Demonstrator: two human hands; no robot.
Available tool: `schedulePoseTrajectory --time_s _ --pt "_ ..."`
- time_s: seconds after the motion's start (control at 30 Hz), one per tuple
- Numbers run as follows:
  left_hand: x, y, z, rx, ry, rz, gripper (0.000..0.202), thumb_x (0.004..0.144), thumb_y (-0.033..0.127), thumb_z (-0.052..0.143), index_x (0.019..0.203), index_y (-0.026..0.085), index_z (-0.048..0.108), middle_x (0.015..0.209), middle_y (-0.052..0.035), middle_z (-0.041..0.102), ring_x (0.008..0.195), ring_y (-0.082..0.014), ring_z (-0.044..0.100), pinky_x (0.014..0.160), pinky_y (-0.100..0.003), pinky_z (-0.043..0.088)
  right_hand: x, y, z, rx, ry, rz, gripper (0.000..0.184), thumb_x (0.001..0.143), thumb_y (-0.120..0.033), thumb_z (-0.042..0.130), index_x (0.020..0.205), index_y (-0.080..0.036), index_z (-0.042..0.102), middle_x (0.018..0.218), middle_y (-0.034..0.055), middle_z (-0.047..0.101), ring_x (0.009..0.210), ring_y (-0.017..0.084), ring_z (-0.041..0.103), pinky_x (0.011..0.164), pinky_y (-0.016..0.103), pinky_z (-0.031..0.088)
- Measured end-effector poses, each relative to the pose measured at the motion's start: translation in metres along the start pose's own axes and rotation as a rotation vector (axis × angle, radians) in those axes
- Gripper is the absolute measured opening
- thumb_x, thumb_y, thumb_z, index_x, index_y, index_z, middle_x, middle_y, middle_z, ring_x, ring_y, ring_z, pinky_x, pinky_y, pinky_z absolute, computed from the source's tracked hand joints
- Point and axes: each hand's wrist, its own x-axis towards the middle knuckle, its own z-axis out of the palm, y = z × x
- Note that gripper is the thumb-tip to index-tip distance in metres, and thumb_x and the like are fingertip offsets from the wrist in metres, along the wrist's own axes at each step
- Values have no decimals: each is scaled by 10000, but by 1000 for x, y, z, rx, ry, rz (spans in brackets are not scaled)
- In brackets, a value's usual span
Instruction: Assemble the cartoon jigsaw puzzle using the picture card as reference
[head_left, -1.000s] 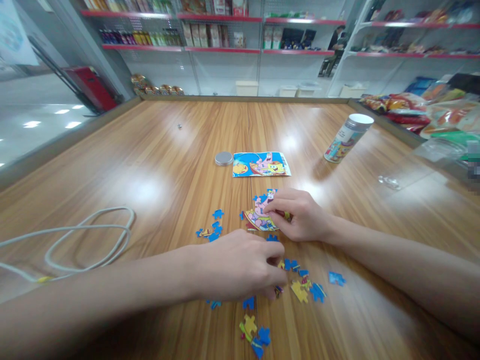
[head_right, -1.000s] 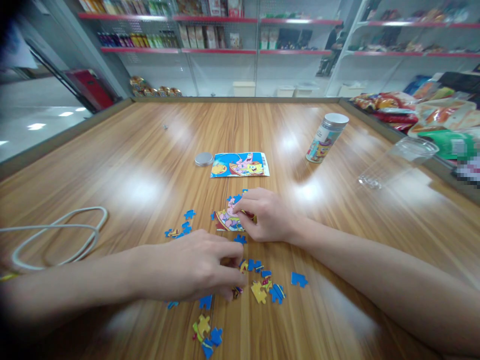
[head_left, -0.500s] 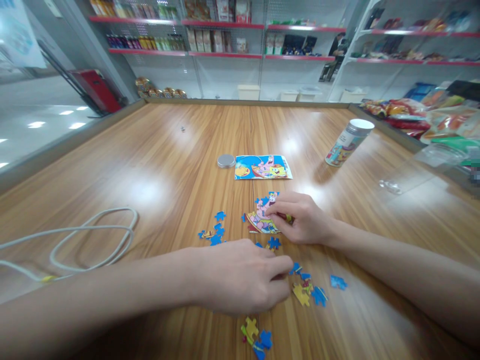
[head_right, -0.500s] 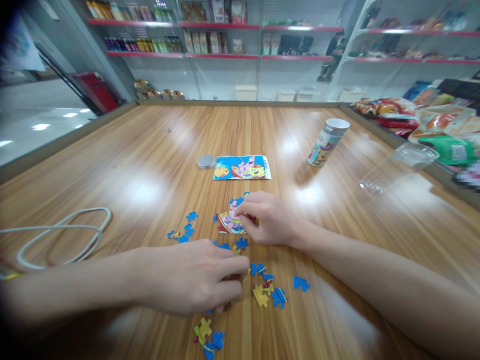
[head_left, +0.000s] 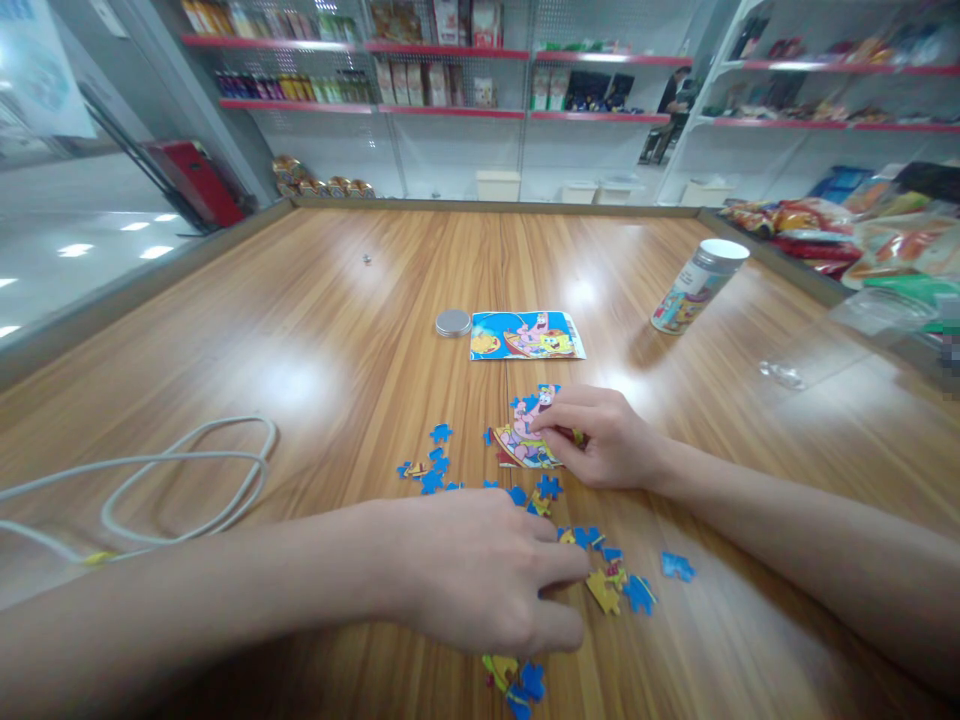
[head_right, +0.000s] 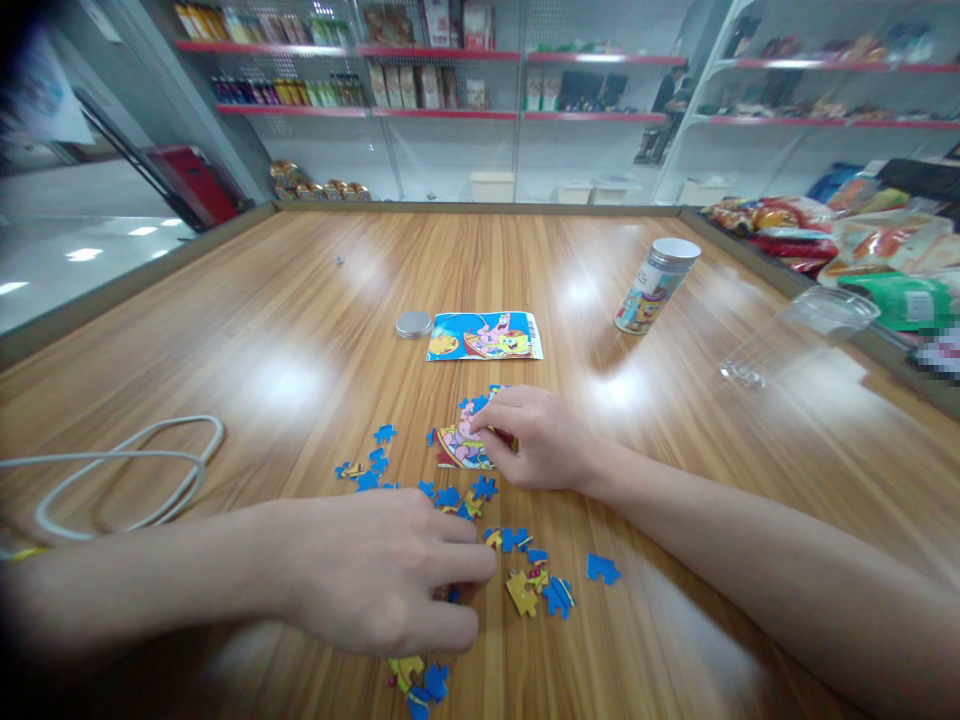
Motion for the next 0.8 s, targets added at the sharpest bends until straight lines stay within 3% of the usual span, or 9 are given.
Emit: schedulePoseTrajectory --time_s 0.2,0.3,0.4,0.57,0.67,0.8 --pt "-6 -11 -11 59 -46 -22 59 935 229 645 877 235 649 903 -25 637 691 -153 546 450 -342 252 -2 2 0 -6 -3 10 134 876 -112 591 918 -159 709 781 42 702 692 146 621 640 284 484" --pt "-11 -19 -22 58 -58 -143 37 940 191 623 906 203 632 906 -30 648 714 -155 569 495 -327 314 -1 0 -1 -17 -10 9 136 881 -120 587 924 -163 708 793 43 716 697 147 628 638 280 486" --pt "-11 -19 -25 -15 -72 -264 132 932 296 662 911 173 617 898 -42 663 722 -162 596 537 -300 376 1 -1 -1 -19 -12 3 136 890 -125 577 918 -165 703 796 42 724 696 148 634 632 276 486" --pt "0 -5 -5 -65 -51 -320 403 895 546 669 864 147 621 836 -50 667 698 -188 628 549 -307 432 0 1 0 -23 -4 14 146 866 -113 581 911 -171 707 760 32 701 668 146 615 623 278 480" --pt "5 -1 6 -63 -58 -335 294 893 423 715 874 145 621 855 -48 671 698 -190 642 537 -306 440 -1 2 0 -20 -6 16 152 855 -100 585 912 -168 710 755 30 701 657 144 611 618 279 476" --pt "4 0 6 -113 -61 -343 211 899 331 716 902 141 625 900 -58 672 718 -185 649 532 -301 445 -1 1 -1 -18 -2 2 155 861 -102 575 909 -166 708 753 31 707 641 139 610 602 274 476"
